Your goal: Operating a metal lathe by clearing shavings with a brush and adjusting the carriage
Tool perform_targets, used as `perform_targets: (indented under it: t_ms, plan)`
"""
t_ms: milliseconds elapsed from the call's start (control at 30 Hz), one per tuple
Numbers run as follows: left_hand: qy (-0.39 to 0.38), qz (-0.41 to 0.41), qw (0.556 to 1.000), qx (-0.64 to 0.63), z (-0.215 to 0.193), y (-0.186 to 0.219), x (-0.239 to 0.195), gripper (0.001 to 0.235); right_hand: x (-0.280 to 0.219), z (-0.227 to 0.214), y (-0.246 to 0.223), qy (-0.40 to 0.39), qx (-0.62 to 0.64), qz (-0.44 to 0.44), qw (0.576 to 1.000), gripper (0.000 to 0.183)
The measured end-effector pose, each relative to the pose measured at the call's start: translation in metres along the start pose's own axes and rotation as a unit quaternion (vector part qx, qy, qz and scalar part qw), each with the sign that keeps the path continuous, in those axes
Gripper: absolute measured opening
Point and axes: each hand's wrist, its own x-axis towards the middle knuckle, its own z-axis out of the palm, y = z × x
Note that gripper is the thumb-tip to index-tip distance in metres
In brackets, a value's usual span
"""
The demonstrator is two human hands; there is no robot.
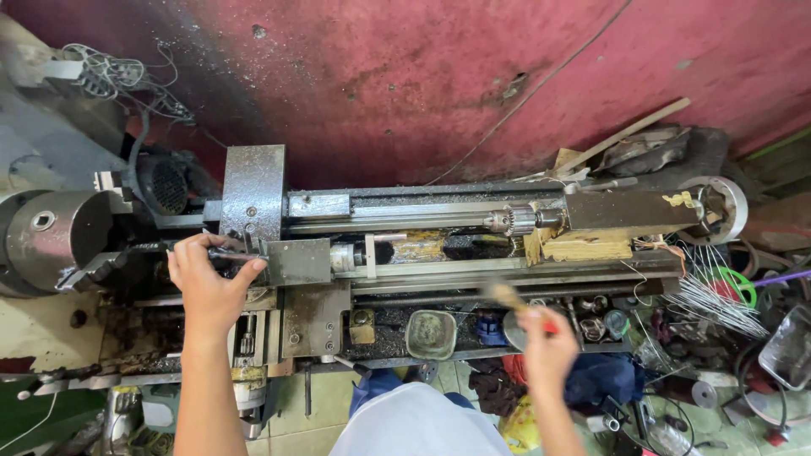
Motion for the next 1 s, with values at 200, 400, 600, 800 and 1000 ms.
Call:
perform_targets:
  t_ms: [200,400,600,800,1000]
  plan:
    - [-0.025,-0.037,0.998,-0.044,-0.002,0.000,0.000,0.076,-0.040,0.131,-0.046,-0.169,0.222,0.149,0.949,0.019]
    - [-0.027,-0.049,0.997,-0.053,-0.004,0.005,0.000,0.076,-0.051,0.214,-0.036,-0.211,0.188,0.149,0.948,0.018]
    - [-0.022,-0.045,0.998,-0.048,-0.003,0.005,0.000,0.075,-0.030,0.162,-0.057,-0.235,0.057,0.023,0.970,0.017]
    - [-0.024,-0.038,0.998,-0.049,-0.005,0.007,0.000,0.076,0.053,0.076,-0.006,-0.081,-0.155,-0.183,0.967,0.011]
    - [-0.023,-0.033,0.998,-0.045,-0.004,0.003,-0.001,0.078,0.099,0.001,0.018,0.003,-0.335,-0.331,0.882,0.011]
